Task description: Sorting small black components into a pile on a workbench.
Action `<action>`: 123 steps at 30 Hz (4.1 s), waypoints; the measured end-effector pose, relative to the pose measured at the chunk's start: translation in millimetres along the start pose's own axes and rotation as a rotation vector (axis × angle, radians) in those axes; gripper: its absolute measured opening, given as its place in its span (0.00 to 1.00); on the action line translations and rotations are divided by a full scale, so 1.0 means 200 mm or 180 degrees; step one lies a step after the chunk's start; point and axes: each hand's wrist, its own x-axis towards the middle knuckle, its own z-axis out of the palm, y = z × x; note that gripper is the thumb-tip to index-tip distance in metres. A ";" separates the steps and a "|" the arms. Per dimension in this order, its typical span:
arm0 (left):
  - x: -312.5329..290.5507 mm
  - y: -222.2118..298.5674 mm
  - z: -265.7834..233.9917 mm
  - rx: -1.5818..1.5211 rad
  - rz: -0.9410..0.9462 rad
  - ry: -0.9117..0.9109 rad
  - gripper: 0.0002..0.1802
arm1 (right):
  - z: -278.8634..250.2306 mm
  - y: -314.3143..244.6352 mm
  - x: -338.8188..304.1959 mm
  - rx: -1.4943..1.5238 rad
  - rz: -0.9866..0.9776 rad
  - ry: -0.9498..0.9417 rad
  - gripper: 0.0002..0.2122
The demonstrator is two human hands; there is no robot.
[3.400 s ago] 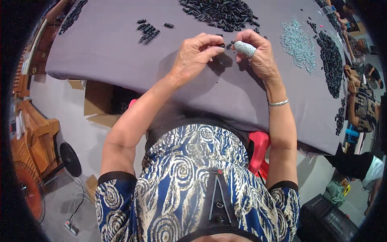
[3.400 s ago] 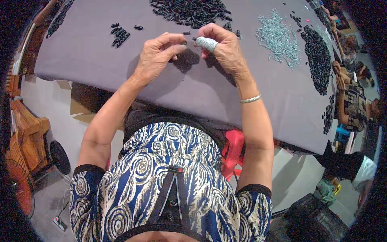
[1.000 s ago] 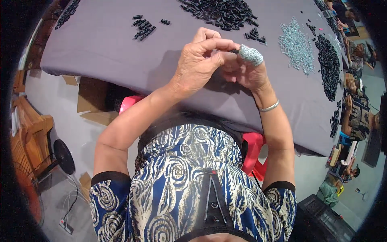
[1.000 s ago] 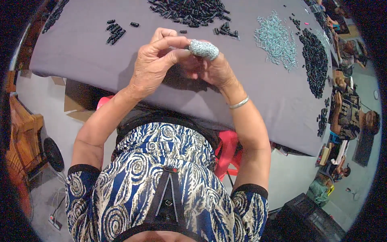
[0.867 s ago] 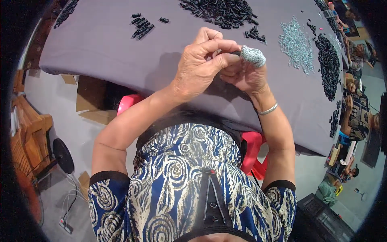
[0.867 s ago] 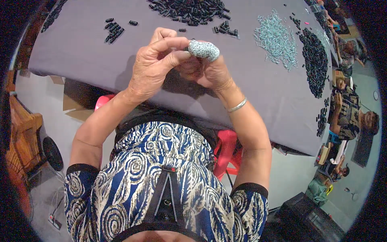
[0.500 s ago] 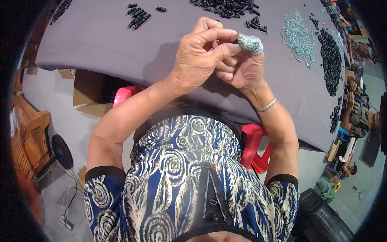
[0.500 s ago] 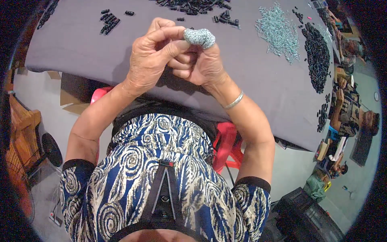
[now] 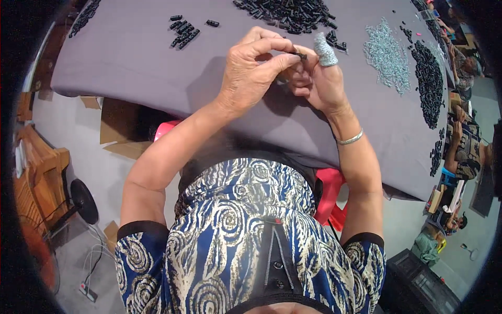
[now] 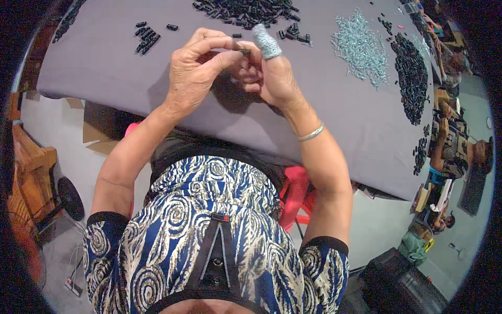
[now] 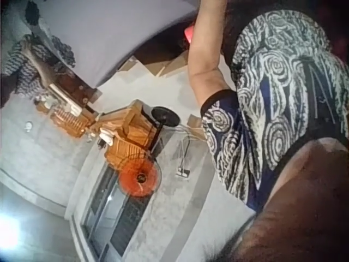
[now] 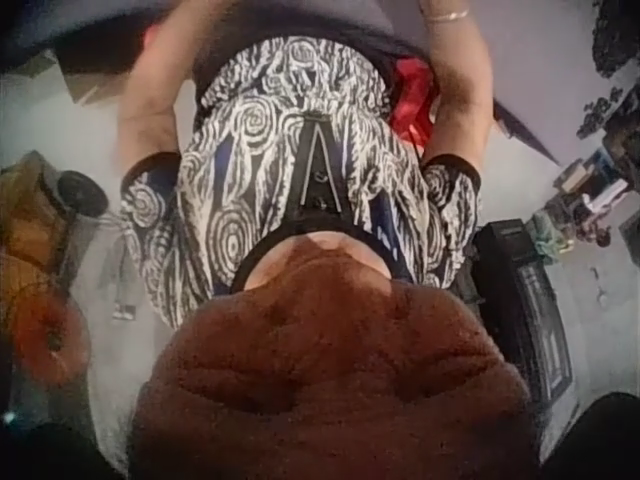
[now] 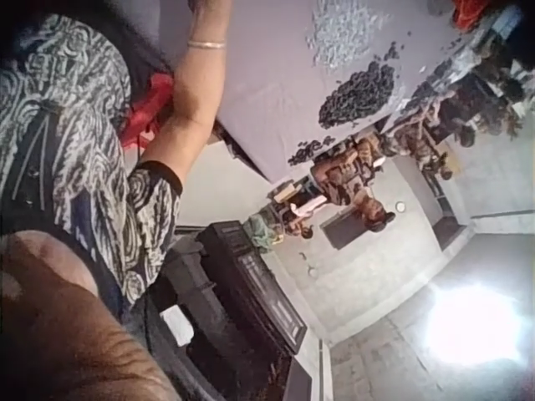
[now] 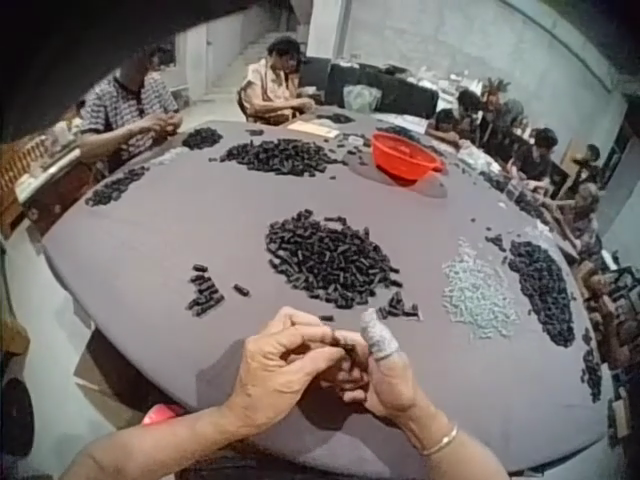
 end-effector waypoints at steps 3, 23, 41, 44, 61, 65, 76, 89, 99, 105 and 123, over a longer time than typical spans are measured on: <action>0.00 0.01 -0.01 0.0109 0.0001 -0.0136 0.08 | -0.05 0.01 0.01 -0.0093 -0.0043 -0.0219 0.28; 0.23 0.01 -0.50 0.2013 0.0390 0.0204 0.06 | -0.15 0.03 0.08 -0.2105 -0.1764 0.0820 0.13; 0.26 -0.10 -0.78 0.2879 0.0558 0.0872 0.11 | -0.17 -0.02 0.08 -0.0750 -0.1655 0.1188 0.08; 0.24 -0.07 -0.77 0.2804 0.0556 0.0873 0.10 | -0.16 -0.04 0.08 -0.0731 -0.1725 0.1315 0.08; 0.27 -0.09 -0.60 0.3766 0.1020 -0.0215 0.08 | -0.29 -0.04 0.13 -0.1538 -0.2357 0.1460 0.05; 0.29 -0.04 -0.40 0.3085 0.1318 -0.0370 0.11 | -0.30 -0.04 0.14 -0.1332 -0.2426 0.1553 0.05; 0.38 -0.25 -0.20 0.3617 0.1026 -0.0311 0.21 | -0.28 -0.03 0.14 -0.1583 -0.2306 0.1717 0.05; 0.27 -0.16 -0.11 0.2004 0.0797 -0.0567 0.20 | -0.31 -0.03 0.16 -0.1955 -0.2429 0.1668 0.06; 0.15 -0.02 -0.07 0.2002 0.0580 -0.0734 0.14 | -0.26 -0.03 0.13 -0.2788 -0.2635 0.1637 0.04; 0.09 -0.06 0.05 0.2183 0.0923 -0.1031 0.15 | -0.28 0.00 0.13 -0.2677 -0.2361 0.1697 0.06; 0.09 -0.15 0.03 0.2298 0.1344 -0.0576 0.09 | -0.36 0.00 0.18 -0.2592 -0.2587 0.1665 0.06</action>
